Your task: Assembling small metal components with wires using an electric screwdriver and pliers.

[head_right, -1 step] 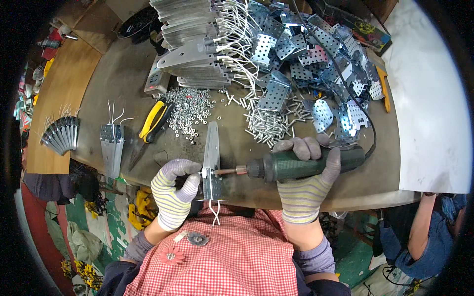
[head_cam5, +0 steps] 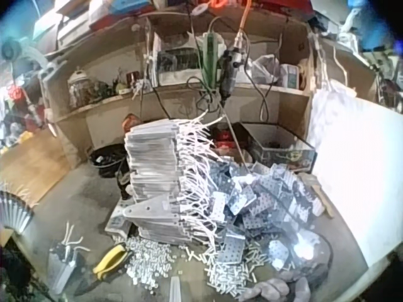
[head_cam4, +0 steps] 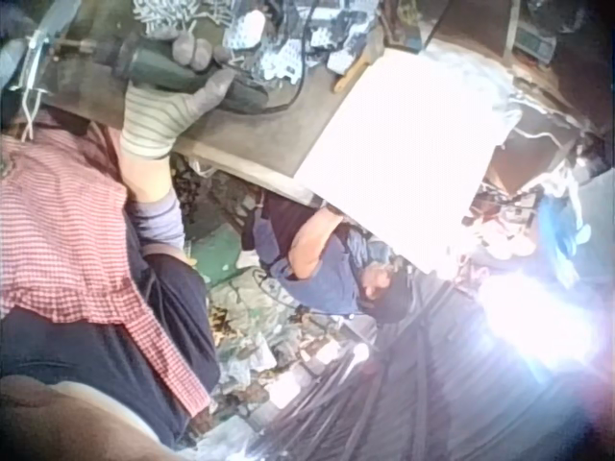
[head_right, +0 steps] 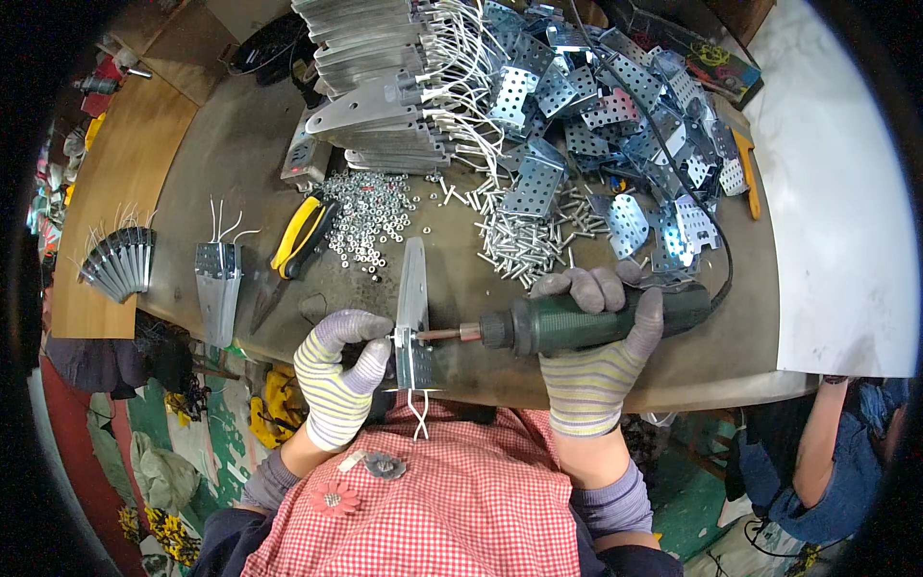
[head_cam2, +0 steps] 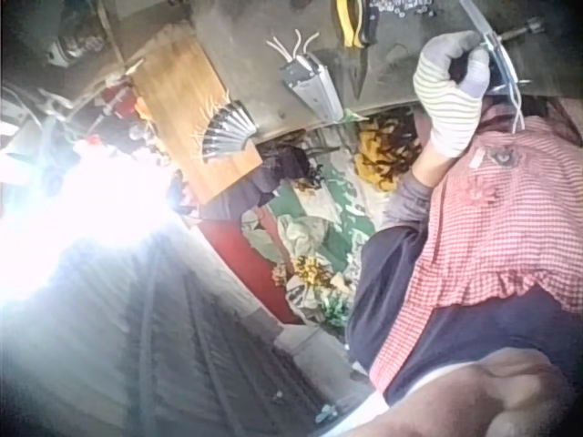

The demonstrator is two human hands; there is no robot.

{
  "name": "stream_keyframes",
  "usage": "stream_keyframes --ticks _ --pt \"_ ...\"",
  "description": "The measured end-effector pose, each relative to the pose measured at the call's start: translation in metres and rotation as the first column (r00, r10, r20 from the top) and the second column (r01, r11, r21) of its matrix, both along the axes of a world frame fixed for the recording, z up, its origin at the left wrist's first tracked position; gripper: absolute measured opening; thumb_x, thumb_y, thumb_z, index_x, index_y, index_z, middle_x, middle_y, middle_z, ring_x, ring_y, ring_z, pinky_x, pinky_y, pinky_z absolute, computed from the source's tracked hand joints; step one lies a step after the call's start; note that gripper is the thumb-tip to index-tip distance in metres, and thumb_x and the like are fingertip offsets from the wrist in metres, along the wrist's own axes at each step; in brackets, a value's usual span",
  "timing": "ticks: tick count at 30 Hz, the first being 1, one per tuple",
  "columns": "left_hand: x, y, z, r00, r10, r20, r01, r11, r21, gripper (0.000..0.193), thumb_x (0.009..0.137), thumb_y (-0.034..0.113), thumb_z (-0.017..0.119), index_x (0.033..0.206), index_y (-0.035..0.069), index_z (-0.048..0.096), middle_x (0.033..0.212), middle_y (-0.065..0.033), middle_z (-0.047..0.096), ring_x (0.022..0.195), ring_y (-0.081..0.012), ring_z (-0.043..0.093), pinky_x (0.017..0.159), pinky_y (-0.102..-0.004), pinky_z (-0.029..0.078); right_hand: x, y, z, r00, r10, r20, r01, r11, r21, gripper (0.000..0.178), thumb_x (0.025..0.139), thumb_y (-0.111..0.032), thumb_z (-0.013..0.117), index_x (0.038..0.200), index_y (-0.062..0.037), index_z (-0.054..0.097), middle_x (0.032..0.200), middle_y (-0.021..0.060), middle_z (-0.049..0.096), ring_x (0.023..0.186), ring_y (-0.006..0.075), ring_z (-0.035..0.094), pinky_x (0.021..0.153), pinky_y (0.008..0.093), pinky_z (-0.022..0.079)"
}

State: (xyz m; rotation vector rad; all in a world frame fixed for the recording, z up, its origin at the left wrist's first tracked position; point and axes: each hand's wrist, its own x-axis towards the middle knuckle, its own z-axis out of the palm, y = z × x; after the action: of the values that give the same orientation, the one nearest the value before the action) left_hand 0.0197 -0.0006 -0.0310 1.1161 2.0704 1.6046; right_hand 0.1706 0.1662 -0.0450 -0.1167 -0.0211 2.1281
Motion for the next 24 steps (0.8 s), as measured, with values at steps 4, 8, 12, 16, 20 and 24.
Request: stream_keyframes --ticks 4,8,12,16,20,24 --pt "-0.005 0.006 0.001 0.974 -0.028 -0.227 0.037 0.999 0.038 0.014 0.074 0.004 0.074 0.086 0.006 0.068 0.079 -0.0079 0.065 0.069 -0.0203 0.064 0.061 -0.0291 0.049 0.001 0.001 -0.001 1.0 0.0 0.018 0.0 1.0 -0.004 0.023 0.086 -0.031 0.067 0.096 -0.0179 0.052 0.073 -0.0061 0.032 0.071 0.0108 0.041 0.091 0.0425 0.041" --pt "-0.012 0.016 -0.001 0.878 -0.063 -0.474 0.087 0.996 0.028 0.008 0.076 0.01 0.071 0.078 0.006 0.065 0.072 -0.0095 0.06 0.063 -0.0264 0.059 0.056 -0.0343 0.046 0.0 -0.002 0.002 1.0 0.006 -0.013 -0.006 0.999 -0.048 0.023 0.085 -0.03 0.068 0.096 -0.018 0.051 0.073 -0.0063 0.033 0.071 0.0107 0.041 0.09 0.0417 0.041" --pt "-0.011 0.023 -0.007 0.851 -0.067 -0.52 0.108 0.993 0.049 0.017 0.082 0.019 0.064 0.072 0.005 0.06 0.069 -0.0098 0.057 0.059 -0.0291 0.055 0.055 -0.0387 0.044 0.001 -0.002 0.003 1.0 -0.001 0.029 0.002 0.999 -0.038 0.024 0.084 -0.031 0.07 0.093 -0.0182 0.051 0.072 -0.0066 0.034 0.071 0.0104 0.041 0.09 0.0401 0.041" --pt "-0.012 0.026 -0.011 0.876 -0.089 -0.474 0.137 0.988 0.066 0.018 0.082 0.02 0.063 0.073 0.005 0.059 0.068 -0.0103 0.056 0.059 -0.0297 0.055 0.054 -0.0397 0.043 -0.003 -0.004 0.013 0.998 0.037 0.059 -0.033 0.997 -0.067 0.027 0.084 -0.034 0.07 0.088 -0.0181 0.048 0.073 -0.0063 0.033 0.073 0.01 0.041 0.09 0.0384 0.041" --pt "-0.012 0.024 -0.012 0.857 -0.145 -0.494 0.18 0.983 0.024 0.018 0.082 0.02 0.062 0.072 0.005 0.058 0.066 -0.011 0.054 0.059 -0.031 0.054 0.054 -0.041 0.043 -0.002 -0.004 0.004 0.997 0.031 0.071 -0.031 1.0 0.005 0.035 0.084 -0.039 0.069 0.081 -0.0177 0.042 0.073 -0.0055 0.035 0.075 0.0107 0.042 0.089 0.0371 0.042" --pt "-0.014 0.026 -0.014 0.851 -0.165 -0.499 0.211 0.977 0.036 0.015 0.082 0.018 0.061 0.074 0.005 0.058 0.068 -0.0117 0.053 0.059 -0.0319 0.054 0.054 -0.0417 0.043 -0.004 -0.003 0.005 0.994 0.028 0.102 -0.026 1.0 -0.015 0.031 0.085 -0.037 0.069 0.087 -0.0174 0.045 0.075 -0.0061 0.036 0.075 0.0108 0.043 0.088 0.0379 0.042"
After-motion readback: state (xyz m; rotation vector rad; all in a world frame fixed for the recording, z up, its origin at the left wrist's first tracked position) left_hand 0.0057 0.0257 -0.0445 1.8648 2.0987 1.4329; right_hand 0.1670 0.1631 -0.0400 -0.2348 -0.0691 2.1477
